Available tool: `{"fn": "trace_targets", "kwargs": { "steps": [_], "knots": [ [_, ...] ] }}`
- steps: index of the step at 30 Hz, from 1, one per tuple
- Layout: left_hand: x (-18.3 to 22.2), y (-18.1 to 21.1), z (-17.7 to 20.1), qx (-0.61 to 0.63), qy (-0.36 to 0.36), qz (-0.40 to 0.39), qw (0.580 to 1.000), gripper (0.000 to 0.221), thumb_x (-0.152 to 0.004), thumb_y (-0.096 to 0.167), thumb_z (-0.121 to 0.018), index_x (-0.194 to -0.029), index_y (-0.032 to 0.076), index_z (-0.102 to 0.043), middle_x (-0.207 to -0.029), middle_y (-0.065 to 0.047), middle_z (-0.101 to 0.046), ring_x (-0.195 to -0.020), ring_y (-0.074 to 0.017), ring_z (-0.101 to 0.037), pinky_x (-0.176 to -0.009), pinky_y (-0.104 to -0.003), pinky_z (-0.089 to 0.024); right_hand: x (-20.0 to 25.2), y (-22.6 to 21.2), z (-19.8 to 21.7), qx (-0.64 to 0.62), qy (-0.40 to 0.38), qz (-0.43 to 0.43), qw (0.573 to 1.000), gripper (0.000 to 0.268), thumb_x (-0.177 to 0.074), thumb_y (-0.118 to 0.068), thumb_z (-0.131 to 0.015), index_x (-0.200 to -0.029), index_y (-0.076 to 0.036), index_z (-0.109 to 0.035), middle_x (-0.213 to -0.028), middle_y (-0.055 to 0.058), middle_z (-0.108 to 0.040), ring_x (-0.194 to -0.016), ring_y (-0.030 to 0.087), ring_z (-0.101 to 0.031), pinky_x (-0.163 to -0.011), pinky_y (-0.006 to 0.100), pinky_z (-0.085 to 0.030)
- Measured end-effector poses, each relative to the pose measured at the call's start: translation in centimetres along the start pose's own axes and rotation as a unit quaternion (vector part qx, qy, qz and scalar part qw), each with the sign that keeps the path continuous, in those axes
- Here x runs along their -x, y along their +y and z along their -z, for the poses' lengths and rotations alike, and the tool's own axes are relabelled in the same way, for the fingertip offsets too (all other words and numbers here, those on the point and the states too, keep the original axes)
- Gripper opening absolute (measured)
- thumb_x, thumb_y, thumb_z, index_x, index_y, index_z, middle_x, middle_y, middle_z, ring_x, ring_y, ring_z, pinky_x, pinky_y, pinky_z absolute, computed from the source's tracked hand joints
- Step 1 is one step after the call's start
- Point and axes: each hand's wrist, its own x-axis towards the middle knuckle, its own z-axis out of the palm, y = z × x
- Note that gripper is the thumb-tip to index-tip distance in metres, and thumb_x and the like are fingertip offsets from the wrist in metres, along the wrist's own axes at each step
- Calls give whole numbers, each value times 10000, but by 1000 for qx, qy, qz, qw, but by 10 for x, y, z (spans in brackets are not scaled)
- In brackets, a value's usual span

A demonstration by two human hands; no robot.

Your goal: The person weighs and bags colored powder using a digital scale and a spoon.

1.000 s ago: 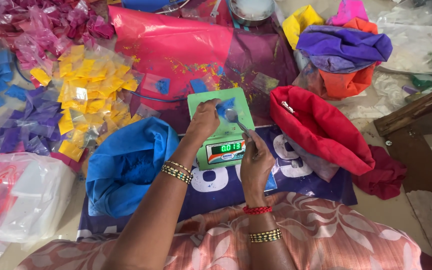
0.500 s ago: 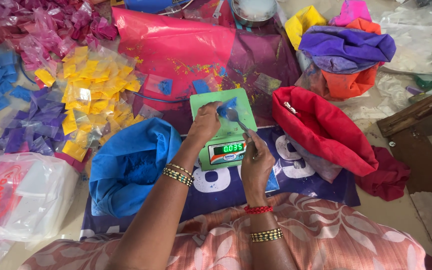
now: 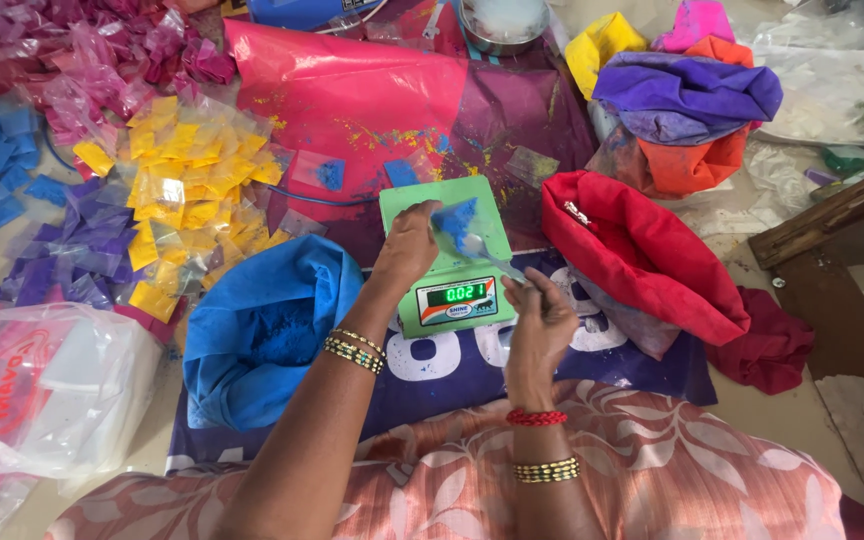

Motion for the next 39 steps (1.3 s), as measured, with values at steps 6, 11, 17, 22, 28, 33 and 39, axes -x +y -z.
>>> {"fn": "trace_targets", "kwargs": {
  "steps": [6,11,17,22,28,33,39],
  "knots": [
    [31,51,39,-7,21,-35,999,367,-895,-34,-573,-1255,34,-605,-1146,-220,-680,-1077,-428,-613,-945,-504,-505,-6,-23,28,-61,53,8,997,192,-986,18,-539,-1101,123,-651,-957,183,-714,-850,225,-773,-811,312,-639],
    [50,68,49,-12,48,-50,998,331,-917,36,-640,-1245,34,-599,-1135,-196,-673,-1072,-415,-605,-935,-502,-509,-6,-59,36,-44,84,51,994,202,-997,13,-538,-1123,119,-654,-937,193,-746,-826,208,-760,-804,290,-633],
    [52,78,45,-48,61,-34,996,351,-901,107,-702,-1226,32,-595,-1118,-188,-666,-1070,-411,-605,-930,-496,-508,-7,-67,38,-40,99,68,992,219,-1002,5,-539,-1144,126,-652,-948,182,-740,-840,197,-762,-776,267,-616],
    [49,81,38,-60,54,-37,996,394,-881,118,-722,-1240,19,-591,-1143,-197,-659,-1077,-414,-603,-931,-496,-506,-8,-64,34,-31,104,50,993,228,-1006,-7,-535,-1155,119,-653,-941,197,-755,-843,194,-760,-780,260,-608],
    [46,83,34,-65,51,-41,996,437,-873,123,-733,-1266,12,-578,-1163,-203,-645,-1065,-413,-602,-923,-497,-507,-8,-59,30,-47,98,48,993,221,-998,-7,-533,-1142,121,-642,-937,197,-751,-859,208,-772,-831,286,-641],
    [45,77,35,-66,60,-44,995,442,-864,107,-733,-1267,16,-576,-1170,-206,-639,-1068,-419,-603,-922,-501,-508,-10,-55,29,-46,95,53,993,222,-1010,-8,-533,-1145,133,-640,-943,203,-748,-866,216,-769,-831,293,-634],
    [44,74,39,-68,66,-51,994,425,-871,105,-736,-1258,17,-581,-1167,-207,-637,-1070,-425,-605,-925,-505,-509,-11,-53,28,-52,95,46,993,213,-998,8,-522,-1136,130,-628,-929,209,-749,-859,224,-776,-825,297,-637]
  ]
}}
